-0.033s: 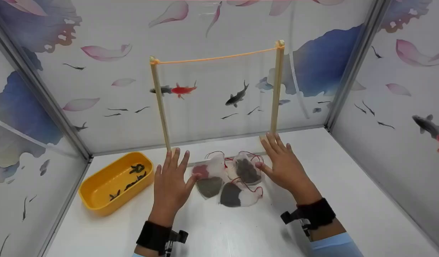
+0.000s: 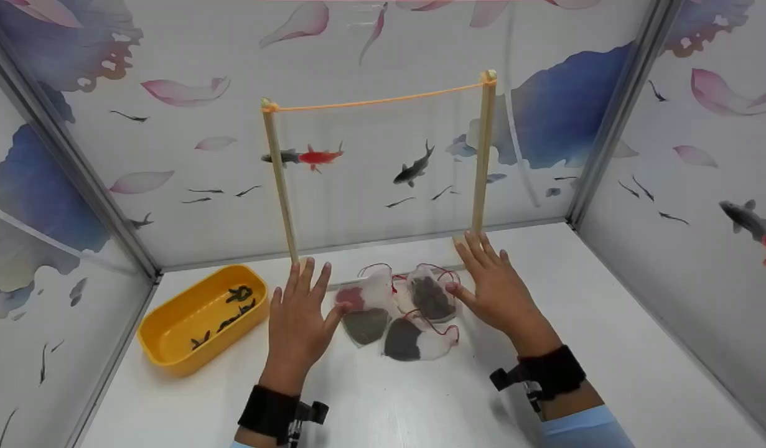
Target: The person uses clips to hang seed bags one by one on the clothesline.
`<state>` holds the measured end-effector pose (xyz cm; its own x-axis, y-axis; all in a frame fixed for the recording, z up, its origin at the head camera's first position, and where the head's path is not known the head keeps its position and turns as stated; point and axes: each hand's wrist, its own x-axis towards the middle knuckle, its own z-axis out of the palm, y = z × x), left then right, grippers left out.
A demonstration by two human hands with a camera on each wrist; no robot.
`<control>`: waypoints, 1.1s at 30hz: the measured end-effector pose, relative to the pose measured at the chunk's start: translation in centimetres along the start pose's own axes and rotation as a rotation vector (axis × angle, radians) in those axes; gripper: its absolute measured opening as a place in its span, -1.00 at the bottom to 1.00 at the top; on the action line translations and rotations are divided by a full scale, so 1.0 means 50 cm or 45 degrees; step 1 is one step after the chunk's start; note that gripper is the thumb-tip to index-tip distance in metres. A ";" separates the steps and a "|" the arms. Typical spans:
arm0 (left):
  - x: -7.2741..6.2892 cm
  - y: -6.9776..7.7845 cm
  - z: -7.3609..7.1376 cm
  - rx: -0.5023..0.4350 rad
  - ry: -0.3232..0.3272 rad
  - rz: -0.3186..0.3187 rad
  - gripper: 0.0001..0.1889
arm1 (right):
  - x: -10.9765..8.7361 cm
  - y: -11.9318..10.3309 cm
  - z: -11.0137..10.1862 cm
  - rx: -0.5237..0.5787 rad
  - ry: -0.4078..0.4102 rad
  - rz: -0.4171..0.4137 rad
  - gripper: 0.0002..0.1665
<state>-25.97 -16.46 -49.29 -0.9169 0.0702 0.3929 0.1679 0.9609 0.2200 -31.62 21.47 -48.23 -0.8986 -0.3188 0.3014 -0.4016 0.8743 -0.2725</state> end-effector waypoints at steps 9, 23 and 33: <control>0.007 0.006 -0.001 -0.008 0.000 0.001 -0.04 | 0.004 0.005 0.001 0.006 0.021 0.002 0.10; 0.011 -0.085 -0.030 -0.058 -0.016 -0.116 -0.18 | 0.004 -0.002 0.005 0.031 0.011 -0.007 0.04; 0.087 -0.287 -0.101 -0.065 -0.484 -0.485 -0.45 | -0.009 0.056 0.036 0.004 -0.029 0.137 -0.32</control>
<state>-30.56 -31.29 -46.24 -0.9811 -0.1798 -0.0716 -0.1935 0.9238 0.3304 -32.65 23.43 -50.77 -0.9402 -0.2316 0.2497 -0.3033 0.9028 -0.3047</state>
